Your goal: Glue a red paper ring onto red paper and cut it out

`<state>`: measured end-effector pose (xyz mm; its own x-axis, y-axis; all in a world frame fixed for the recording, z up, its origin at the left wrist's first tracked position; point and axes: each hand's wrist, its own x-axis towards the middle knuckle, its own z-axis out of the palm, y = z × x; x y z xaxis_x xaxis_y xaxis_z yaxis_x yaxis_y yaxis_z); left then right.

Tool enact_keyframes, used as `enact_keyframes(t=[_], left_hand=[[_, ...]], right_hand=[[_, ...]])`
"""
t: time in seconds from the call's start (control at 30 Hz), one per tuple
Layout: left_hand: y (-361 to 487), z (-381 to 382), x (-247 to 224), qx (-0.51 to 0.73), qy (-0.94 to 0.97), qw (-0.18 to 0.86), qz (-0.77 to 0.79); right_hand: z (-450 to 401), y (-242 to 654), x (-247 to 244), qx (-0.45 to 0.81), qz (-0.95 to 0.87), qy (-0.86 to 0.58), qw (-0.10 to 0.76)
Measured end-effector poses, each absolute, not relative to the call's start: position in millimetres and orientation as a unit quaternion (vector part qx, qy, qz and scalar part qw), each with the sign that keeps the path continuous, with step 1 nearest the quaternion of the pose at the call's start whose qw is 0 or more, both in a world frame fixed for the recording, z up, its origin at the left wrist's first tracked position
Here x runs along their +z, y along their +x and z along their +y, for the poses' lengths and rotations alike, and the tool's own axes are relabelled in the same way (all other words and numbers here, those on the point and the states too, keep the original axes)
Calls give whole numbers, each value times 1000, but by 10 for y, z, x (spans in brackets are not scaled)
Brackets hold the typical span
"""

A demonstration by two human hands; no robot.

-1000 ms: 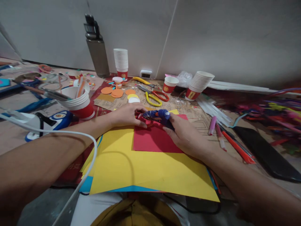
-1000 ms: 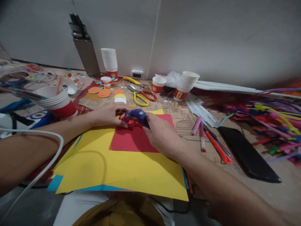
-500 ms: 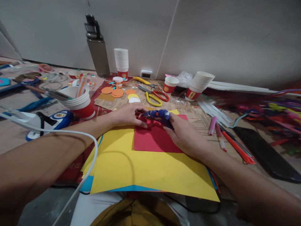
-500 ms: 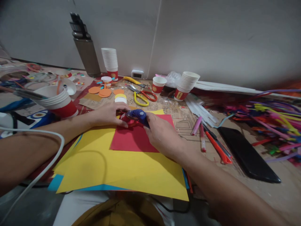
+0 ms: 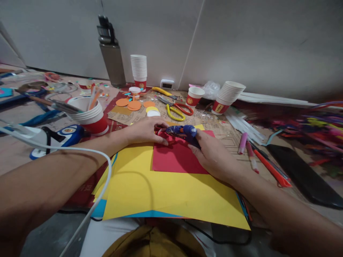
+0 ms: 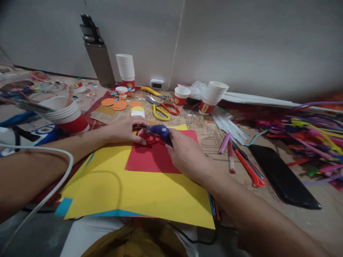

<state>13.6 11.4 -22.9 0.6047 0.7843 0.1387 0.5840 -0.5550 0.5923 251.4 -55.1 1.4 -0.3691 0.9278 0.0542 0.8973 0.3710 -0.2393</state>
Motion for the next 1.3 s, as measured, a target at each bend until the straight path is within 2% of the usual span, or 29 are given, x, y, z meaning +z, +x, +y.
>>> enact_keyframes(t=[0.23, 1.3], left_hand=[[149, 97, -206, 193, 855, 252, 409], [142, 102, -224, 202, 855, 263, 399]], right_hand=[[-540, 2465, -6, 112, -829, -540, 97], [-544, 2484, -6, 89, -828, -546, 93]])
